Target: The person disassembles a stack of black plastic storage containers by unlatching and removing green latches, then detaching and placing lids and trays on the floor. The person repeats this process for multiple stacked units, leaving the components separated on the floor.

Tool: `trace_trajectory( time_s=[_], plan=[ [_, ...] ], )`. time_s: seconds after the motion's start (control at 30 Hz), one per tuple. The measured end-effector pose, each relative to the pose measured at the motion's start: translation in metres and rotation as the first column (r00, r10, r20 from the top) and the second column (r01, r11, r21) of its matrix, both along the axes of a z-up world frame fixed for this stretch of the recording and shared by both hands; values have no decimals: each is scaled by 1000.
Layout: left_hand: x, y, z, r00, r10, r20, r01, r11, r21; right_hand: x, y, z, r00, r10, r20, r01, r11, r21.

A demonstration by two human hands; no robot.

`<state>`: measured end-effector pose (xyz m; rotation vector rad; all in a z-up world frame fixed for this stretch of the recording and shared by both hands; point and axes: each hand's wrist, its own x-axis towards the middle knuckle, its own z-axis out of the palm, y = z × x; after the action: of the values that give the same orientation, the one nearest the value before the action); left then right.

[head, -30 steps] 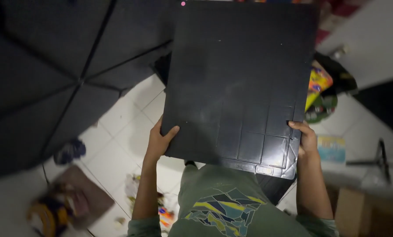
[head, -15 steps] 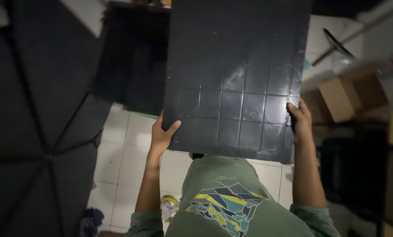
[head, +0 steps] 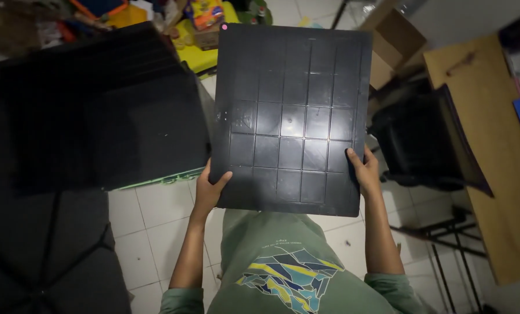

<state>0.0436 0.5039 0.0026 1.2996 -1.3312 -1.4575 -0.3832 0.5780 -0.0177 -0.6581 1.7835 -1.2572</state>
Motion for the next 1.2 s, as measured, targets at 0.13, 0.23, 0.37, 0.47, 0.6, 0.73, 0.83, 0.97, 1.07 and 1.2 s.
trace_trajectory(
  time_s=[0.13, 0.23, 0.37, 0.47, 0.6, 0.73, 0.83, 0.97, 1.07, 1.2],
  plan=[
    [-26, -2, -19, 995, -95, 31, 93, 994, 65, -12, 47, -12, 994, -100, -50, 103, 993, 59],
    [-40, -9, -33, 982, -188, 36, 185, 980, 71, -11, 79, -22, 981, -178, -75, 184, 979, 84],
    [-52, -28, -60, 938, -332, 102, 326, 942, 76, 7, 116, -46, 950, -298, -89, 308, 942, 136],
    [-60, -46, -83, 893, -427, 141, 419, 904, 89, 37, 138, -68, 882, -452, -135, 469, 868, 162],
    [-74, -51, -126, 836, -537, 113, 531, 844, 76, 62, 169, -109, 789, -600, -134, 614, 769, 177],
    [-101, -52, -178, 751, -629, 198, 595, 776, 209, 70, 197, -159, 715, -674, -188, 698, 671, 252],
    [-127, -47, -225, 695, -686, 214, 653, 727, 211, 68, 217, -209, 688, -696, -206, 718, 610, 335],
    [-163, -42, -293, 618, -758, 210, 721, 653, 232, 64, 246, -286, 645, -734, -212, 751, 559, 352],
    [-197, -40, -342, 550, -799, 244, 743, 601, 294, 55, 263, -345, 625, -739, -251, 767, 521, 375],
    [-237, -36, -411, 490, -833, 256, 779, 550, 300, 44, 284, -421, 569, -794, -216, 799, 472, 372]
  ],
)
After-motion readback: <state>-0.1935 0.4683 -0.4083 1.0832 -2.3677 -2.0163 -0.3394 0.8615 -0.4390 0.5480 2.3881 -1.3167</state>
